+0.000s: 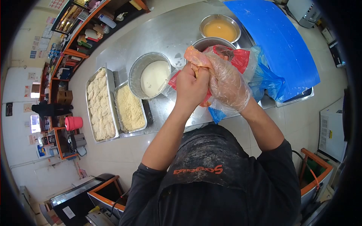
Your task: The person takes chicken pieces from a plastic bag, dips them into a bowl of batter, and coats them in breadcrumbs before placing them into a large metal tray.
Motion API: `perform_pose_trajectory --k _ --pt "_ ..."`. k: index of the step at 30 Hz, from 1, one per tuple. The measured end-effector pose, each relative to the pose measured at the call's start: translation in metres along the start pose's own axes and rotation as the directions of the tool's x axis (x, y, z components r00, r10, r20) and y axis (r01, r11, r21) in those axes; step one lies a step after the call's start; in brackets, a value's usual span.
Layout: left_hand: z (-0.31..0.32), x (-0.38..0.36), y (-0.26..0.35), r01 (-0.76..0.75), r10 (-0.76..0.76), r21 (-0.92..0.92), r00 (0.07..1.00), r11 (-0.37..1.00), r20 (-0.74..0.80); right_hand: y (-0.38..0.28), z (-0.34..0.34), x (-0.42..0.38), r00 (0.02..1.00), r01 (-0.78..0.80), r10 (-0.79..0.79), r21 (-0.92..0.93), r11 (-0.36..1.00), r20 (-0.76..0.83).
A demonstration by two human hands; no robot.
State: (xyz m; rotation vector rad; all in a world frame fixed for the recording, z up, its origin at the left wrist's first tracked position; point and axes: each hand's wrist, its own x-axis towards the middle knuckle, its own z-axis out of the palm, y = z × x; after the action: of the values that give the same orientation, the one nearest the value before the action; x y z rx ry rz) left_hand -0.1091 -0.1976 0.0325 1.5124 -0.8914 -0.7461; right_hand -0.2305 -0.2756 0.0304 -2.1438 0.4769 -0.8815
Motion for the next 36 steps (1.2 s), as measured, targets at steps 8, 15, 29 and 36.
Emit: perform_pose_trajectory --k 8,15,29,36 --pt "-0.023 0.003 0.009 0.372 -0.26 -0.309 0.901 0.875 0.346 0.007 -0.011 0.004 0.967 -0.251 0.253 0.343 0.905 0.041" --pt "-0.007 -0.005 0.006 0.223 -0.154 -0.385 0.967 0.896 0.203 -0.009 -0.018 0.011 0.799 -0.514 0.503 0.809 0.284 0.331" --pt "0.016 -0.015 -0.014 -0.386 0.486 0.529 0.872 0.756 -0.059 0.031 0.017 0.012 0.898 -0.299 0.439 0.718 0.628 -0.009" --pt "0.01 -0.008 -0.02 -0.118 0.099 0.254 0.991 0.96 0.089 0.02 -0.004 0.012 0.916 -0.385 0.39 0.067 0.921 -0.096"
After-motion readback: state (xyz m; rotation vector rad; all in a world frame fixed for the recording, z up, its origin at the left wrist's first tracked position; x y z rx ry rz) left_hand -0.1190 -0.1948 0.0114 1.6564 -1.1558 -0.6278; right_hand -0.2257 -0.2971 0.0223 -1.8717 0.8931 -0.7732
